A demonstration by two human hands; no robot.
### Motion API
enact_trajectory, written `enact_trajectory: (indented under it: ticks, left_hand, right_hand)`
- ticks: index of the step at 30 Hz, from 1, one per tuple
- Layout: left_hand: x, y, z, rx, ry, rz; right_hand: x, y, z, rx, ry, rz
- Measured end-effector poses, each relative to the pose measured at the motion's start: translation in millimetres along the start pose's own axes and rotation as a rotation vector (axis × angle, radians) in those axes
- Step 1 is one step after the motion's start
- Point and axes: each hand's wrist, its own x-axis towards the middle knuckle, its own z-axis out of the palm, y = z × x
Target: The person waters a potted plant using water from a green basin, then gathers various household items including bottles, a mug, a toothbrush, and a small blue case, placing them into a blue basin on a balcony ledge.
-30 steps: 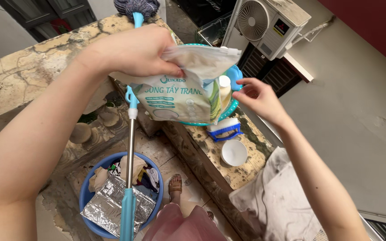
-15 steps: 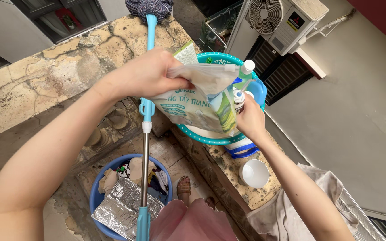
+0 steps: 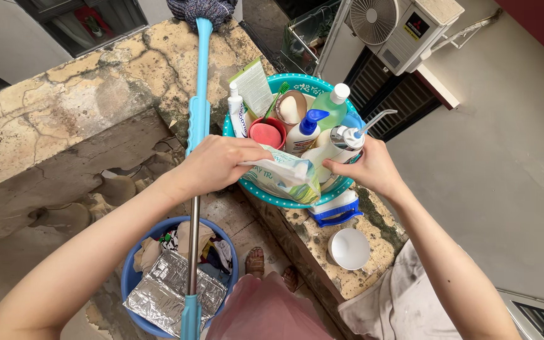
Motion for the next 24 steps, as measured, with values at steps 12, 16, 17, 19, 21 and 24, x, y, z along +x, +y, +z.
enact_trajectory:
  ticks: [12,16,17,19,21,24]
  left_hand:
    - [15.3,16.7,-1.3,-0.066,-0.219,0.092]
    - [16.9,30.3,22.6,0.160,-0.146,0.076]
    - [18.2,31.0,28.6,0.225,-0.079,0.114]
    - [22.8,26.2,36.2,0.289,-0.152,0.094]
    - [28.2,21.6,43.3,0.349,-0.198,0.087]
    - [36.3,17.8,54.9,0.415,-0.234,0.086]
  right_hand:
    - [12.8,-1.6,-9.1,-0.077,-0.085,-0.009]
    - [15.2,-6.4,-7.5,-0.101,-0.099,0.013]
    - [16.1,-7.9,-7.3,-0.104,-0.101,0.014]
    - [17.2,-10.8,-6.2,-0.117,-0.102,0.009]
    - [19.4,-13.5,-5.6,-0.137,-0.101,-0.006]
    - [20.8,-16.8,-3.2,-0.175,-0.102,0.036]
